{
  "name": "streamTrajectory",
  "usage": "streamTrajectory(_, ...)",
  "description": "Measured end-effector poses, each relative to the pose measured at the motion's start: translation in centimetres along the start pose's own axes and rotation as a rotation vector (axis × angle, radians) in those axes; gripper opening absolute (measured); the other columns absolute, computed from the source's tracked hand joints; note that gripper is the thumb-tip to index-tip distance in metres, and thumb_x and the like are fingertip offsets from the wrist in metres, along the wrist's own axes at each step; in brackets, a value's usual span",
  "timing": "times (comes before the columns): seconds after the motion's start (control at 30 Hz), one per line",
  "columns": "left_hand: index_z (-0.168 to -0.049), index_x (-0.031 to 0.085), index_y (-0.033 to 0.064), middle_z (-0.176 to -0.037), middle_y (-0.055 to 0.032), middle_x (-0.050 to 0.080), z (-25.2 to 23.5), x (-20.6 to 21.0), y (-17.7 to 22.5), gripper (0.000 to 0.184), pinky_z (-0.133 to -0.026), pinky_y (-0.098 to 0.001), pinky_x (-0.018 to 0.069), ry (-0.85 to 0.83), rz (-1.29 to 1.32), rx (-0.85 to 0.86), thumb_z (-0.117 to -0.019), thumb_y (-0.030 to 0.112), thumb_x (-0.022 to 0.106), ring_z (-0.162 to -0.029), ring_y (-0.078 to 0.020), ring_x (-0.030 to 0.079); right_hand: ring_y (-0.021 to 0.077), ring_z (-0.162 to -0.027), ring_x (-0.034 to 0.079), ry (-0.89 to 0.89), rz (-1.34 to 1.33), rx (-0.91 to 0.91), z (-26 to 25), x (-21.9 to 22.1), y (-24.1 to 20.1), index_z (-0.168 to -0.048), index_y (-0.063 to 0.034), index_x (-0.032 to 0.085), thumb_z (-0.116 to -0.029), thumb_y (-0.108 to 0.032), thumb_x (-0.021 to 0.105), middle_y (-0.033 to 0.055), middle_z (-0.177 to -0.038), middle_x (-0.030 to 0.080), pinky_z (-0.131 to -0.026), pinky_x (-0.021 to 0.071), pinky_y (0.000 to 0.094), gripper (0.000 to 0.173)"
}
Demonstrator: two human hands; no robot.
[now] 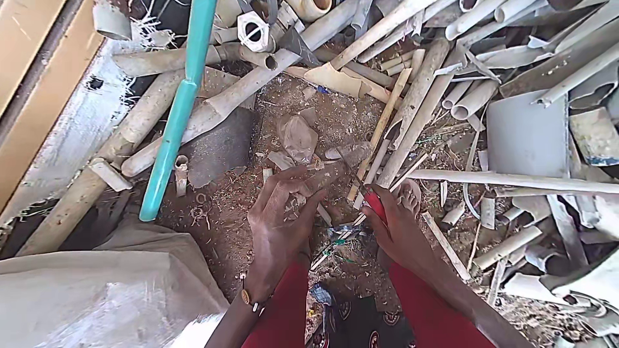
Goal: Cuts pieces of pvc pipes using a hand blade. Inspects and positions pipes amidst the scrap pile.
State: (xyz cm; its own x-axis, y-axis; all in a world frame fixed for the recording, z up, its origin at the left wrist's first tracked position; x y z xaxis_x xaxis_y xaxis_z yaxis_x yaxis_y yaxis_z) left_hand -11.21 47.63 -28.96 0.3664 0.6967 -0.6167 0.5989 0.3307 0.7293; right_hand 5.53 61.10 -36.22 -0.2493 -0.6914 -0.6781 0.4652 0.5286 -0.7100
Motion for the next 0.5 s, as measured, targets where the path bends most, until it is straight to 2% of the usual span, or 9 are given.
streamTrajectory(0.07,-0.118,0.067,0.0060,-0.107,-0.0134,0.075,-0.1,0.1,1.2,0.041,-0.069,-0.0292,0.0579,-0.072,-0.259,-0.004,-0.0898,0.035,0.077,-0.087,-0.0166,0.073,0.0208,-0.065,0.067,0.036,0.007,-0.002,-0.1,-0.7,-0.2,-0.141,0.0013,0.053,-0.1079,-0.037,0.044,0.0093,-0.085,0.071,-0.060,0.0567,0.0394,0.051)
streamTrajectory(0.1,-0.128,0.064,0.0073,-0.098,-0.0122,0.076,-0.2,0.1,1.7,0.051,-0.058,-0.0351,0.0555,-0.098,-0.381,-0.010,-0.0915,0.042,0.073,-0.075,-0.0201,0.073,0.0182,-0.062,0.065,0.078,0.011,-0.021,-0.1,-1.6,-0.6,-0.138,0.0024,0.055,-0.1086,-0.038,0.042,0.0079,-0.080,0.069,-0.057,0.0554,0.0366,0.052)
streamTrajectory(0.13,-0.129,0.066,0.0081,-0.083,-0.0114,0.074,-0.4,0.1,2.0,0.056,-0.049,-0.0394,0.0500,-0.106,-0.465,-0.019,-0.0914,0.049,0.071,-0.061,-0.0233,0.069,0.0142,-0.059,0.061,0.136,0.002,-0.053,0.0,-2.8,-1.3,-0.134,0.0029,0.057,-0.1093,-0.040,0.041,0.0057,-0.075,0.065,-0.054,0.0524,0.0323,0.052)
streamTrajectory(0.23,-0.103,0.078,0.0123,-0.063,-0.0105,0.067,-1.2,-0.1,2.4,0.052,-0.044,-0.0455,0.0408,-0.126,-0.626,-0.065,-0.0902,0.060,0.063,-0.049,-0.0288,0.062,0.0054,-0.055,0.056,0.338,-0.119,-0.162,1.0,-7.9,-4.6,-0.129,-0.0022,0.052,-0.1102,-0.047,0.038,0.0023,-0.071,0.058,-0.048,0.0503,0.0246,0.051)
streamTrajectory(0.33,-0.098,0.078,0.0097,-0.062,-0.0112,0.066,-1.9,0.1,2.8,0.052,-0.044,-0.0467,0.0425,-0.112,-0.636,-0.049,-0.0897,0.059,0.064,-0.049,-0.0307,0.063,0.0051,-0.060,0.060,0.454,-0.096,-0.266,1.7,-10.5,-6.8,-0.136,-0.0114,0.045,-0.1102,-0.050,0.035,0.0019,-0.081,0.062,-0.051,0.0532,0.0232,0.047)
streamTrajectory(0.4,-0.094,0.077,0.0080,-0.062,-0.0102,0.066,-2.2,0.5,3.3,0.049,-0.043,-0.0456,0.0430,-0.118,-0.625,-0.014,-0.0889,0.055,0.066,-0.050,-0.0299,0.063,0.0135,-0.061,0.063,0.374,0.186,-0.289,0.5,-7.8,-5.6,-0.125,-0.0046,0.051,-0.1111,-0.040,0.039,0.0057,-0.080,0.063,-0.054,0.0537,0.0279,0.041)
streamTrajectory(0.43,-0.092,0.076,0.0079,-0.063,-0.0098,0.066,-2.2,0.8,3.6,0.046,-0.043,-0.0449,0.0438,-0.127,-0.625,0.008,-0.0882,0.053,0.068,-0.050,-0.0294,0.064,0.0254,-0.054,0.066,0.288,0.346,-0.252,-0.7,-5.6,-3.8,-0.118,0.0030,0.060,-0.1068,-0.031,0.047,0.0122,-0.073,0.066,-0.048,0.0533,0.0393,0.038)
streamTrajectory(0.47,-0.092,0.077,0.0076,-0.064,-0.0099,0.067,-2.2,1.2,3.8,0.043,-0.043,-0.0447,0.0454,-0.137,-0.620,0.031,-0.0870,0.050,0.070,-0.052,-0.0295,0.065,0.0366,-0.057,0.068,0.138,0.438,-0.131,-1.9,-3.8,-1.4,-0.118,0.0059,0.061,-0.1061,-0.028,0.049,0.0180,-0.072,0.066,-0.050,0.0544,0.0501,0.037)
streamTrajectory(0.5,-0.092,0.076,0.0086,-0.064,-0.0089,0.066,-2.1,1.7,4.1,0.040,-0.044,-0.0434,0.0460,-0.146,-0.616,0.059,-0.0869,0.048,0.071,-0.052,-0.0284,0.065,0.0422,-0.060,0.069,0.028,0.499,-0.027,-2.7,-3.1,0.3,-0.120,0.0061,0.060,-0.1064,-0.028,0.049,0.0204,-0.072,0.065,-0.052,0.0546,0.0547,0.038)
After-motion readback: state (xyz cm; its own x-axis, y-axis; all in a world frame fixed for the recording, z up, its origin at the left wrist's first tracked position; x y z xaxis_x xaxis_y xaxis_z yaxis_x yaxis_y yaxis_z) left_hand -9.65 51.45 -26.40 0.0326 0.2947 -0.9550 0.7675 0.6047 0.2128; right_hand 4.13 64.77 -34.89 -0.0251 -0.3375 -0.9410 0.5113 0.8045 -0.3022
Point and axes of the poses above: each hand's wrist, its own z-axis away from the middle knuckle, its own x-axis out of the palm, y = z × x, the point moved 9 cm from there along -z, towards the middle knuckle
